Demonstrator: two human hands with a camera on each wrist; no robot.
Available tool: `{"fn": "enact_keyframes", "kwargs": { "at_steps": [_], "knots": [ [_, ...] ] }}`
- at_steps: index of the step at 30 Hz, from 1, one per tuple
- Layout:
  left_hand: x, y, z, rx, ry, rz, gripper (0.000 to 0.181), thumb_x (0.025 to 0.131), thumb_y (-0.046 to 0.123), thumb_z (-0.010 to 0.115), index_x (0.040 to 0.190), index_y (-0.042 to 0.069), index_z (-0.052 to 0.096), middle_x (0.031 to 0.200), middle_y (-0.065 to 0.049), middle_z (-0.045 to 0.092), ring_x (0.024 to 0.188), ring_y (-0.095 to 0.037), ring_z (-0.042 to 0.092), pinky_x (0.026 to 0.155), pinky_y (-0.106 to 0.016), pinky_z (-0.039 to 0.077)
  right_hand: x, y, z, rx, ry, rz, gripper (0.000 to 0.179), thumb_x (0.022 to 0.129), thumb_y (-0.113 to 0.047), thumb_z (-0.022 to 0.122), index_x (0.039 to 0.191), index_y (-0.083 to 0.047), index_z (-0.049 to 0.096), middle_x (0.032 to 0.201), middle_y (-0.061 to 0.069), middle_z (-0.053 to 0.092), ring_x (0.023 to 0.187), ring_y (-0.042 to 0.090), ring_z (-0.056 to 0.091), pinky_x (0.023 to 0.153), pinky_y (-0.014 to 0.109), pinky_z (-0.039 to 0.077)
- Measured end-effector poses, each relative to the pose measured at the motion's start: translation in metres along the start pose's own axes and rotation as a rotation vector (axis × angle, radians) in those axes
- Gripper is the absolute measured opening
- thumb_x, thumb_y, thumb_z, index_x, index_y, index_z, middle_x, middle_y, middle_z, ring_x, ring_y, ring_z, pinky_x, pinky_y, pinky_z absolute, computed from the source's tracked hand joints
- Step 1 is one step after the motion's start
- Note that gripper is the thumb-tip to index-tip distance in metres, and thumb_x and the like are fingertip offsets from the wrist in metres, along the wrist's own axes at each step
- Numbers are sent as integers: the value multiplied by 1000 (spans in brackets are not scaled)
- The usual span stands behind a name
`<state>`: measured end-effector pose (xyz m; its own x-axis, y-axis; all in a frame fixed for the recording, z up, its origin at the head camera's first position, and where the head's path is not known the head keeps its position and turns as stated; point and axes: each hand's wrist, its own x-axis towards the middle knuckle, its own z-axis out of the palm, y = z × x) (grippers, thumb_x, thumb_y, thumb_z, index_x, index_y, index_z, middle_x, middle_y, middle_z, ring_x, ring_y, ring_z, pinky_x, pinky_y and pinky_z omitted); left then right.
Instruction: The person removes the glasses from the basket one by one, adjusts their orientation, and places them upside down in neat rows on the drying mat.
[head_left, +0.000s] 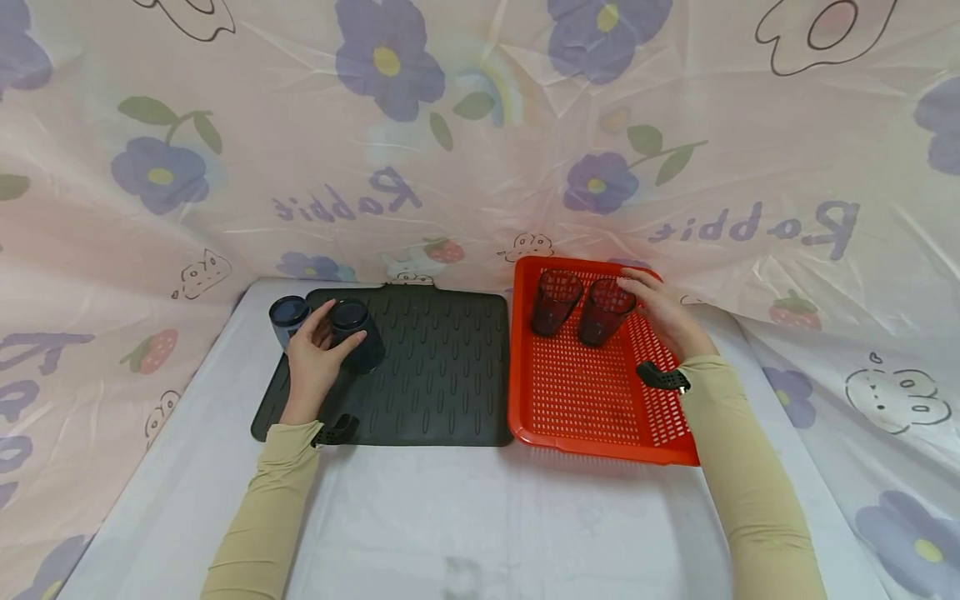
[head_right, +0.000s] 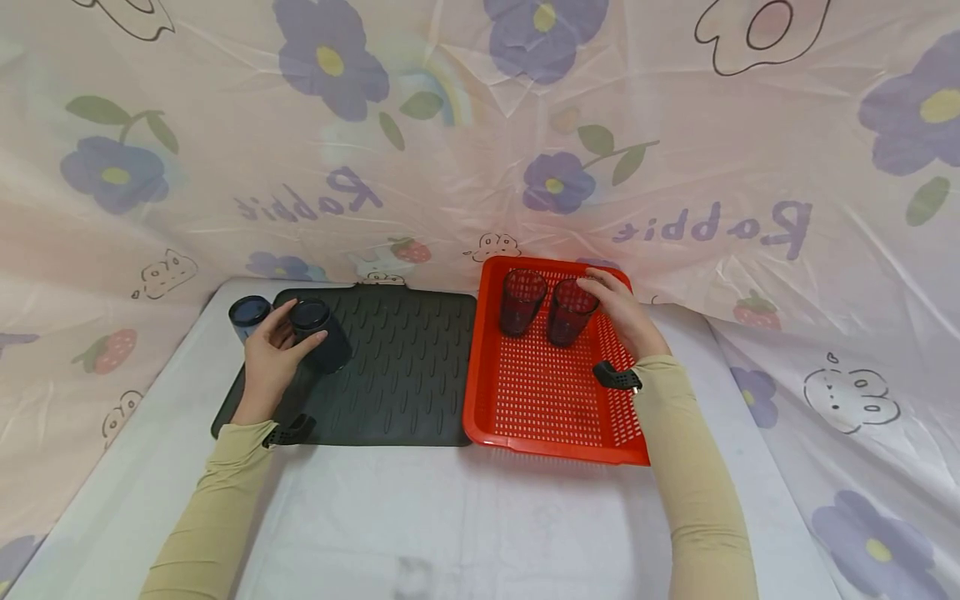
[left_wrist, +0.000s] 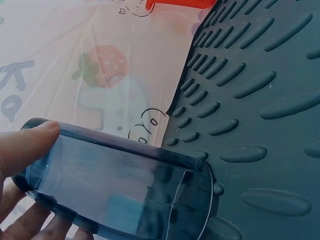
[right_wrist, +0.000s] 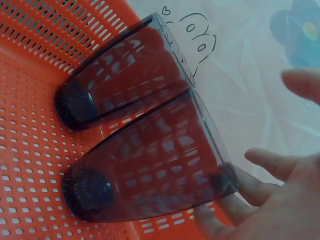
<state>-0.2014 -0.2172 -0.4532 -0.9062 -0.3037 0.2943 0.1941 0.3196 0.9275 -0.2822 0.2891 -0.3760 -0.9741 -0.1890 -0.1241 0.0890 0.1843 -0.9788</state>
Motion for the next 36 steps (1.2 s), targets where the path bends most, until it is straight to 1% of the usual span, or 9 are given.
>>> {"fn": "enact_keyframes", "kwargs": {
  "at_steps": [4,8,10,13,17,21,24,30,36],
  "knots": [
    [1,0,0,-2,-7,-8,70,79,8,80,141,17,49,141,-8,47,128,-26,46,105,-44,37,2,4,-1,-66,-18,38,75,96,-30,60,153,-7,16,158,14,10,142,31,12,113,54,10],
    [2,0,1,-12,-15,-9,71,78,3,79,142,11,48,143,-12,45,129,-31,44,106,-48,35,-1,2,1,-101,-41,43,80,93,-24,65,153,-7,16,158,12,9,143,31,7,114,52,12],
    [2,0,1,-6,-16,-14,71,79,4,79,142,12,48,142,-12,45,129,-31,44,106,-47,35,-5,-1,4,-108,-45,39,80,92,-19,67,152,-4,16,157,14,11,143,31,9,114,52,13],
    [2,0,1,15,-14,-21,70,79,10,80,141,18,48,142,-9,46,130,-27,44,106,-45,36,-8,-3,6,-118,-46,35,81,90,-14,68,152,-2,16,155,17,16,142,33,11,113,53,14],
    [1,1,1,29,-10,-14,69,79,16,80,141,23,49,141,-6,48,129,-23,45,106,-42,37,-4,4,3,-119,-43,31,84,88,-11,71,152,-4,17,153,17,20,142,32,14,113,52,15],
    [0,1,1,24,-4,0,69,79,16,81,140,22,50,140,-7,49,129,-24,46,105,-42,38,3,13,1,-117,-44,17,85,86,-9,73,152,-7,19,152,14,23,140,30,19,112,50,19],
    [0,1,1,24,-4,4,69,79,16,81,140,21,50,139,-7,49,128,-24,46,105,-42,38,4,17,0,-142,-57,3,87,87,-8,72,153,-8,16,153,16,22,140,31,20,112,51,20],
    [0,0,1,24,-6,3,69,79,15,81,140,21,50,139,-6,49,128,-23,46,105,-41,38,4,18,0,-193,-62,-16,89,87,-7,71,154,-8,12,154,17,18,140,33,18,111,52,22],
    [0,0,1,23,-9,-4,69,79,16,81,140,22,50,139,-6,49,129,-23,45,106,-41,37,4,17,2,-225,-51,-12,91,86,-8,73,154,-9,12,151,19,23,136,36,25,109,52,25]
  ]
}}
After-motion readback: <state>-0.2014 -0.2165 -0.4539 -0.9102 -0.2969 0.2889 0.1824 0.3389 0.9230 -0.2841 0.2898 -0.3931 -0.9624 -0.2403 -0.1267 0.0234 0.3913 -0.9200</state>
